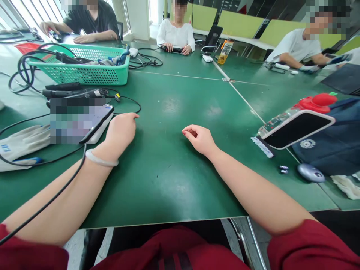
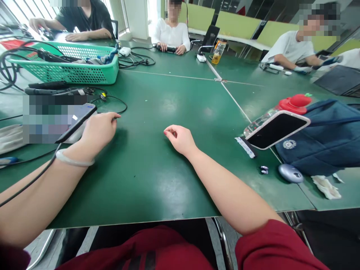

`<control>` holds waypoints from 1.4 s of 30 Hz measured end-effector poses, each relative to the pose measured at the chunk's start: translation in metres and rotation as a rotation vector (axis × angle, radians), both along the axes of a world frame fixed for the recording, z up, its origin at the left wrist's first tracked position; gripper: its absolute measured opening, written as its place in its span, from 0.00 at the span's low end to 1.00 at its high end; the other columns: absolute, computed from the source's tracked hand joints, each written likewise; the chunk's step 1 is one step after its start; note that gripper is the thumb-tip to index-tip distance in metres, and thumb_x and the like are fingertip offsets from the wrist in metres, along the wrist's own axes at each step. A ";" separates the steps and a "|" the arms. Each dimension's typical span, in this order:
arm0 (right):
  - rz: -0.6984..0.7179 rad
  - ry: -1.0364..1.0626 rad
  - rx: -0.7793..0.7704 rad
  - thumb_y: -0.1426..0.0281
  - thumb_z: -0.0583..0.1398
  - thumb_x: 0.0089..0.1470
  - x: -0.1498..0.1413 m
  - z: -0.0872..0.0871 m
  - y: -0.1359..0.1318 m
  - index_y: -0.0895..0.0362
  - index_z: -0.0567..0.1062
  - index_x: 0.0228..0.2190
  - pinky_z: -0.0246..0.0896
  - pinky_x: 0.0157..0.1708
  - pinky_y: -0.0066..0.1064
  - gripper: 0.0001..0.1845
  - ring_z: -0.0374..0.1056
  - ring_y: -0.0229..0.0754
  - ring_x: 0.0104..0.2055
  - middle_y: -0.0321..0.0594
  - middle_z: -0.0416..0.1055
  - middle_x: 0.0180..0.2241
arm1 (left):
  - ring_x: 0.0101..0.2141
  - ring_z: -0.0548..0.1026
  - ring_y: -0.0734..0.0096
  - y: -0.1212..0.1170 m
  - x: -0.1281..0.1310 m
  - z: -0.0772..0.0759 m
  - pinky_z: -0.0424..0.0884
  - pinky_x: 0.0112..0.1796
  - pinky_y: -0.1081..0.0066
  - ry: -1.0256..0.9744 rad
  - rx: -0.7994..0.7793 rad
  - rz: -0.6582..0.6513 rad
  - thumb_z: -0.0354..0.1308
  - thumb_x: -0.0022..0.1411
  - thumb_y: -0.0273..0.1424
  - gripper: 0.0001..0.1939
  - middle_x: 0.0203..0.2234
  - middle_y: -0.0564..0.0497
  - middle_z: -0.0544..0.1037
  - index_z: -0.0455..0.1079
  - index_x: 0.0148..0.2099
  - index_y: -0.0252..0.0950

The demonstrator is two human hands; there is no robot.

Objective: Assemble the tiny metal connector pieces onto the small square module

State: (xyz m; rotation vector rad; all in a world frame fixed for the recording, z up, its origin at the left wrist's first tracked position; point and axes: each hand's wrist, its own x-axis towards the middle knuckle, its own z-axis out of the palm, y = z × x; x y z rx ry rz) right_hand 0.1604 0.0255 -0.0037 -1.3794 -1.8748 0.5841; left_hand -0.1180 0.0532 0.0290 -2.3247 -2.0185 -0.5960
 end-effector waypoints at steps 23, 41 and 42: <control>0.024 -0.066 -0.003 0.62 0.55 0.57 0.002 -0.001 -0.005 0.55 0.76 0.34 0.59 0.32 0.30 0.13 0.65 0.37 0.29 0.37 0.74 0.28 | 0.45 0.73 0.45 0.016 -0.023 -0.002 0.67 0.43 0.58 0.271 -0.095 0.188 0.49 0.61 0.32 0.20 0.39 0.35 0.79 0.72 0.53 0.31; 0.088 -0.141 -0.010 0.66 0.57 0.57 0.000 0.000 -0.003 0.56 0.77 0.34 0.56 0.31 0.29 0.10 0.62 0.35 0.26 0.35 0.71 0.25 | 0.48 0.71 0.46 0.008 0.004 -0.013 0.66 0.47 0.54 -0.044 -0.219 0.194 0.42 0.64 0.30 0.16 0.47 0.30 0.72 0.63 0.50 0.31; 0.093 -0.149 -0.013 0.67 0.57 0.57 -0.001 0.000 -0.002 0.56 0.77 0.33 0.55 0.31 0.29 0.09 0.62 0.35 0.26 0.35 0.71 0.25 | 0.49 0.71 0.47 0.005 0.009 -0.014 0.66 0.47 0.54 -0.036 -0.219 0.151 0.42 0.64 0.30 0.15 0.46 0.31 0.72 0.63 0.49 0.32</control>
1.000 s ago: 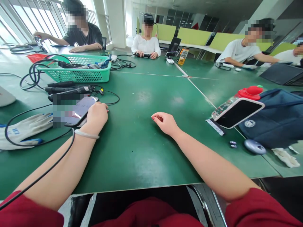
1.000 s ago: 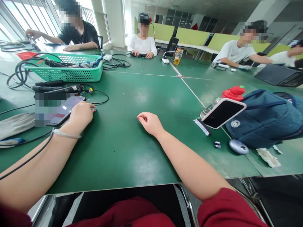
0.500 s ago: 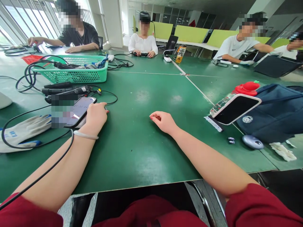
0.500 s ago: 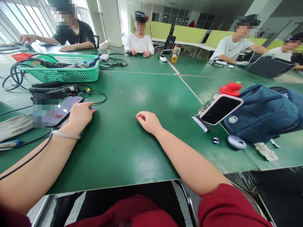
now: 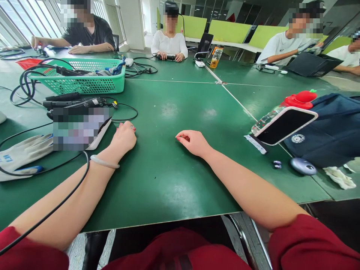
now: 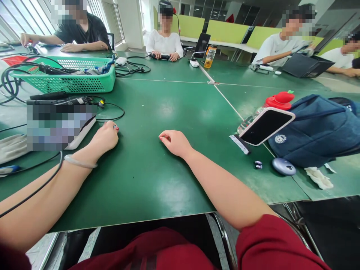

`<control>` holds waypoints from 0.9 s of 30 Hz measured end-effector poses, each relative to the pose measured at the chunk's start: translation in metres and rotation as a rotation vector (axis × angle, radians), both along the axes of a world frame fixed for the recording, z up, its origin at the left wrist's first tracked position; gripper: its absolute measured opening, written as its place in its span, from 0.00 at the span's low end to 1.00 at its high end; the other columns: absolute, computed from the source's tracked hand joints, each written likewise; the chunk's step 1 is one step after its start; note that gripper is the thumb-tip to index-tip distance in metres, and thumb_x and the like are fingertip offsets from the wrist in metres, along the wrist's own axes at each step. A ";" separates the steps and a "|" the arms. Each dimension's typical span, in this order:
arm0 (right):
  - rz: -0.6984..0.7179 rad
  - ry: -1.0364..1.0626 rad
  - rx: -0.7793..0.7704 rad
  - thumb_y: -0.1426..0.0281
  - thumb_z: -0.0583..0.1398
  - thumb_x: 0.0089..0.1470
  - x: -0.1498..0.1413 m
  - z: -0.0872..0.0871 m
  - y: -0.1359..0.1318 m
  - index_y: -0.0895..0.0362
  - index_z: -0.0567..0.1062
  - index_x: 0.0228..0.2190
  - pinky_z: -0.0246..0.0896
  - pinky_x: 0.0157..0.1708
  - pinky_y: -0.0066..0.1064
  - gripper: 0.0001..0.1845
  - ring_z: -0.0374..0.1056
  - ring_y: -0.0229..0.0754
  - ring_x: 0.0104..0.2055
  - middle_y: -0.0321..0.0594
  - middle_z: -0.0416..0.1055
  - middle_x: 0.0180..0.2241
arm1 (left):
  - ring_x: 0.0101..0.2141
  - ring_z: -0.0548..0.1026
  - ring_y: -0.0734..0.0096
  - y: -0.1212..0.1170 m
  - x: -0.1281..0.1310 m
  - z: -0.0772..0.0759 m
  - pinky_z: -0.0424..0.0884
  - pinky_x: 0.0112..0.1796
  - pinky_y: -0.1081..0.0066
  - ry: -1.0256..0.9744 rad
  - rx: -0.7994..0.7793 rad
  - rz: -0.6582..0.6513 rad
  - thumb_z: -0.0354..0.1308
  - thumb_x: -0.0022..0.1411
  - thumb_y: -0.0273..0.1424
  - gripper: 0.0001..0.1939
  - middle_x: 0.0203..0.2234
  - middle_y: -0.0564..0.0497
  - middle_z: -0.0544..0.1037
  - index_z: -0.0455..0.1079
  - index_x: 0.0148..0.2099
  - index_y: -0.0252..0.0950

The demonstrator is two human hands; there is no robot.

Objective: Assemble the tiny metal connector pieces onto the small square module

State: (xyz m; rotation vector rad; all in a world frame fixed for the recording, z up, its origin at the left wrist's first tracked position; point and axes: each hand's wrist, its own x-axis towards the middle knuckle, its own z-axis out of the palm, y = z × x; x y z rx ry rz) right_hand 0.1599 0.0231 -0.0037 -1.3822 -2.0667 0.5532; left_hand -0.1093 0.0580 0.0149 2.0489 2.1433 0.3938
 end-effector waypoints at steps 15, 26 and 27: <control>0.079 -0.061 -0.042 0.64 0.64 0.52 0.003 0.000 0.003 0.54 0.79 0.37 0.54 0.31 0.28 0.11 0.59 0.33 0.26 0.34 0.70 0.27 | 0.56 0.68 0.60 -0.048 0.048 0.004 0.68 0.49 0.60 -0.305 0.030 -0.657 0.40 0.67 0.31 0.11 0.48 0.43 0.75 0.64 0.41 0.38; 0.199 -0.071 0.025 0.71 0.65 0.51 -0.003 0.003 -0.003 0.53 0.80 0.28 0.55 0.32 0.27 0.02 0.60 0.32 0.27 0.34 0.69 0.29 | 0.49 0.68 0.59 -0.048 0.049 0.000 0.62 0.54 0.57 -0.182 0.084 -0.758 0.49 0.65 0.35 0.16 0.46 0.48 0.76 0.74 0.49 0.41; 0.208 -0.077 0.029 0.71 0.64 0.51 -0.004 0.003 -0.004 0.54 0.80 0.28 0.54 0.32 0.27 0.02 0.59 0.32 0.27 0.33 0.69 0.28 | 0.48 0.68 0.59 -0.048 0.049 0.001 0.63 0.54 0.58 -0.195 0.063 -0.763 0.49 0.65 0.35 0.16 0.45 0.49 0.76 0.74 0.50 0.41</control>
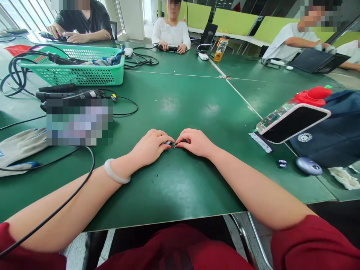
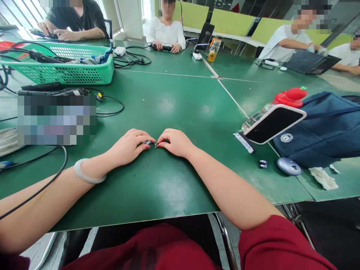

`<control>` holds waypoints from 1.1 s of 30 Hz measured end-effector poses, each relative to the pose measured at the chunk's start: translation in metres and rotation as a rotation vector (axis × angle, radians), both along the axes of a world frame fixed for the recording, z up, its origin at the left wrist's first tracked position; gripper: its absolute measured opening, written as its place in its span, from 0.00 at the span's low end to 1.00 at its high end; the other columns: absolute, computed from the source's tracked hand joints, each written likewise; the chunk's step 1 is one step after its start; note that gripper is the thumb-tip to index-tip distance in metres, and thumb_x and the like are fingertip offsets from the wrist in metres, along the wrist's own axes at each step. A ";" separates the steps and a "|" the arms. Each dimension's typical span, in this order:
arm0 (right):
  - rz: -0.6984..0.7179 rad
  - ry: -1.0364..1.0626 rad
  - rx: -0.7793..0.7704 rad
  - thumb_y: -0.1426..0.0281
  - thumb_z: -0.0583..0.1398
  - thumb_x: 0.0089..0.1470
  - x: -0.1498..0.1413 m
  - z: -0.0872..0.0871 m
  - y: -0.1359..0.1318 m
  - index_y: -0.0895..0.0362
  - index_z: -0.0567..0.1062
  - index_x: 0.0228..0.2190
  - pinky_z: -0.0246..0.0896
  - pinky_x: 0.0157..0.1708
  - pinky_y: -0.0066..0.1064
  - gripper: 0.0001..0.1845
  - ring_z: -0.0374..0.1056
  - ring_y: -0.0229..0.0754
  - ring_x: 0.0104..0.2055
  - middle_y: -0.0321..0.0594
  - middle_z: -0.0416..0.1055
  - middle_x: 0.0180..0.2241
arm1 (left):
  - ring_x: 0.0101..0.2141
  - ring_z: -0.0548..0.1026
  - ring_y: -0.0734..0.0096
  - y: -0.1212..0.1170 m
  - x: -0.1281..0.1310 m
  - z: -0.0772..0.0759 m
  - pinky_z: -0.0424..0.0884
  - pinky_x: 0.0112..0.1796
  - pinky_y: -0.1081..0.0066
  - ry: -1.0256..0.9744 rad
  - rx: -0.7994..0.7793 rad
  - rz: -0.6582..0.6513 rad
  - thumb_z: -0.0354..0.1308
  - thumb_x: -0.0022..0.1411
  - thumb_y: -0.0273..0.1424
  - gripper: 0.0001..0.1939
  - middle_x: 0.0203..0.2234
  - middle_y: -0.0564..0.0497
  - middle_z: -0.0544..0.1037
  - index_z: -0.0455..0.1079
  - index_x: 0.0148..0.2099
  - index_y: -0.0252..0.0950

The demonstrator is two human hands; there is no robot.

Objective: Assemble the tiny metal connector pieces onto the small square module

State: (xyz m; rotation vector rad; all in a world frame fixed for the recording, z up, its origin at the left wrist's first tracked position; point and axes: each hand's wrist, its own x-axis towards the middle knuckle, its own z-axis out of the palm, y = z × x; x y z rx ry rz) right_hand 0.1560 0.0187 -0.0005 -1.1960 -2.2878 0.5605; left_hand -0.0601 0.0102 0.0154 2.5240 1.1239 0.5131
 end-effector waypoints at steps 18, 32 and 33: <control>0.024 0.112 0.005 0.69 0.57 0.57 -0.014 0.009 -0.016 0.57 0.75 0.30 0.54 0.30 0.27 0.07 0.59 0.33 0.26 0.35 0.68 0.28 | 0.28 0.76 0.72 0.001 0.003 -0.001 0.71 0.37 0.70 -0.320 -0.357 0.140 0.50 0.63 0.34 0.15 0.27 0.55 0.80 0.70 0.50 0.39; 0.002 0.092 0.089 0.66 0.51 0.62 -0.015 0.009 -0.016 0.56 0.71 0.28 0.55 0.34 0.28 0.14 0.62 0.36 0.31 0.37 0.68 0.28 | 0.25 0.72 0.72 -0.002 0.003 0.002 0.69 0.33 0.71 -0.235 -0.199 0.115 0.54 0.61 0.41 0.21 0.27 0.55 0.80 0.69 0.55 0.41; 0.004 0.084 0.095 0.66 0.51 0.62 -0.015 0.009 -0.017 0.56 0.71 0.28 0.55 0.34 0.28 0.15 0.62 0.37 0.32 0.37 0.68 0.29 | 0.24 0.71 0.73 -0.003 0.004 0.002 0.68 0.33 0.71 -0.228 -0.186 0.112 0.53 0.61 0.41 0.21 0.26 0.56 0.79 0.69 0.55 0.41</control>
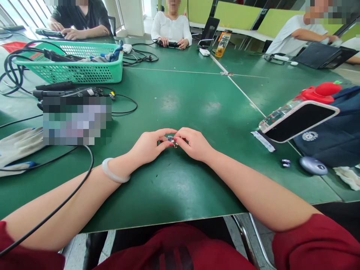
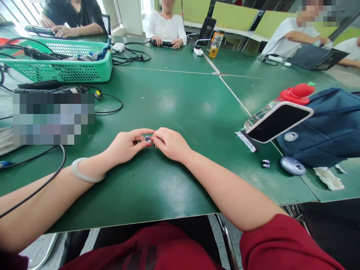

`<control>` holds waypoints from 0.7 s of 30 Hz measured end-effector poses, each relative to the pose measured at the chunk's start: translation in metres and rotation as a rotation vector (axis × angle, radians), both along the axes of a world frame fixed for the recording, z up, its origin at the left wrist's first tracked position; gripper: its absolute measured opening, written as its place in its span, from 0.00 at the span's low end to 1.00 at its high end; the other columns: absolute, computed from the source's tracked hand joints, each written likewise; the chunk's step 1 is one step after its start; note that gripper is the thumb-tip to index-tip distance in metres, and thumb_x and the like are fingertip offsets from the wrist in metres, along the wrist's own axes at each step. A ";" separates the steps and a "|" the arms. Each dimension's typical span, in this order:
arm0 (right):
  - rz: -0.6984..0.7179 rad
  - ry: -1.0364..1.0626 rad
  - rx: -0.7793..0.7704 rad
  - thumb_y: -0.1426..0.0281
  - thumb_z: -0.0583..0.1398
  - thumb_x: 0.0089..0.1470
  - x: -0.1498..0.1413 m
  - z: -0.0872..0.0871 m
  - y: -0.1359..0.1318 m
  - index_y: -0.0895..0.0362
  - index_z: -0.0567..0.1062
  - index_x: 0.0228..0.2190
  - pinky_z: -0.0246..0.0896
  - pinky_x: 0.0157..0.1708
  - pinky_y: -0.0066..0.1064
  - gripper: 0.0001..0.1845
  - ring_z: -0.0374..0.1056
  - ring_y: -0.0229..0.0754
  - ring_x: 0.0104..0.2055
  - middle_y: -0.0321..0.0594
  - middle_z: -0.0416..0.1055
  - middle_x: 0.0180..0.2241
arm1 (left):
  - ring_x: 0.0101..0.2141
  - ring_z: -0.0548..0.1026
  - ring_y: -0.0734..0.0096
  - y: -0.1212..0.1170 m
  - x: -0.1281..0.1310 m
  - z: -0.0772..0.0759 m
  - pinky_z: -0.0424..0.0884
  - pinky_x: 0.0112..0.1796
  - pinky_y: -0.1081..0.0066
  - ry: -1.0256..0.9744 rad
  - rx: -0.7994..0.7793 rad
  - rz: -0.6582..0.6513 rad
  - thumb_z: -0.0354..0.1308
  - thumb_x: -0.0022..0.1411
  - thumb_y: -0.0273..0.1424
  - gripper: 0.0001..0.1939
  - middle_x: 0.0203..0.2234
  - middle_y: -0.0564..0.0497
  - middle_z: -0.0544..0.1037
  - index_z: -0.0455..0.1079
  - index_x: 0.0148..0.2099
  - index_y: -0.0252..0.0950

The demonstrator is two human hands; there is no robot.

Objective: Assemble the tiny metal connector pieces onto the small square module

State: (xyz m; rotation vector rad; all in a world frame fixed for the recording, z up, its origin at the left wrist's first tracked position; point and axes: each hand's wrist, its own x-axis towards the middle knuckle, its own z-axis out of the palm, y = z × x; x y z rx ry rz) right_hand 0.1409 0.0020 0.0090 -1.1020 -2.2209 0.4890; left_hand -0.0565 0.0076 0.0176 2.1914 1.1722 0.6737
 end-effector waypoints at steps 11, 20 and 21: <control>-0.028 -0.142 0.041 0.66 0.50 0.62 -0.002 0.000 -0.001 0.57 0.71 0.28 0.54 0.34 0.28 0.15 0.62 0.37 0.33 0.39 0.68 0.31 | 0.25 0.71 0.73 -0.001 0.000 0.001 0.69 0.34 0.72 -0.009 0.022 0.013 0.54 0.62 0.37 0.19 0.28 0.55 0.80 0.72 0.54 0.43; -0.077 -0.172 0.143 0.63 0.47 0.64 -0.003 -0.001 -0.002 0.56 0.70 0.27 0.55 0.34 0.29 0.20 0.62 0.37 0.32 0.40 0.67 0.30 | 0.35 0.77 0.69 -0.001 0.001 0.001 0.70 0.42 0.71 0.054 0.073 -0.066 0.50 0.64 0.34 0.22 0.35 0.53 0.81 0.67 0.59 0.42; -0.081 -0.174 0.157 0.63 0.47 0.64 -0.003 -0.001 -0.002 0.56 0.70 0.27 0.55 0.34 0.29 0.20 0.62 0.37 0.32 0.40 0.68 0.30 | 0.34 0.76 0.70 -0.001 0.001 0.001 0.70 0.42 0.71 0.046 0.064 -0.071 0.51 0.64 0.34 0.22 0.35 0.54 0.81 0.67 0.59 0.42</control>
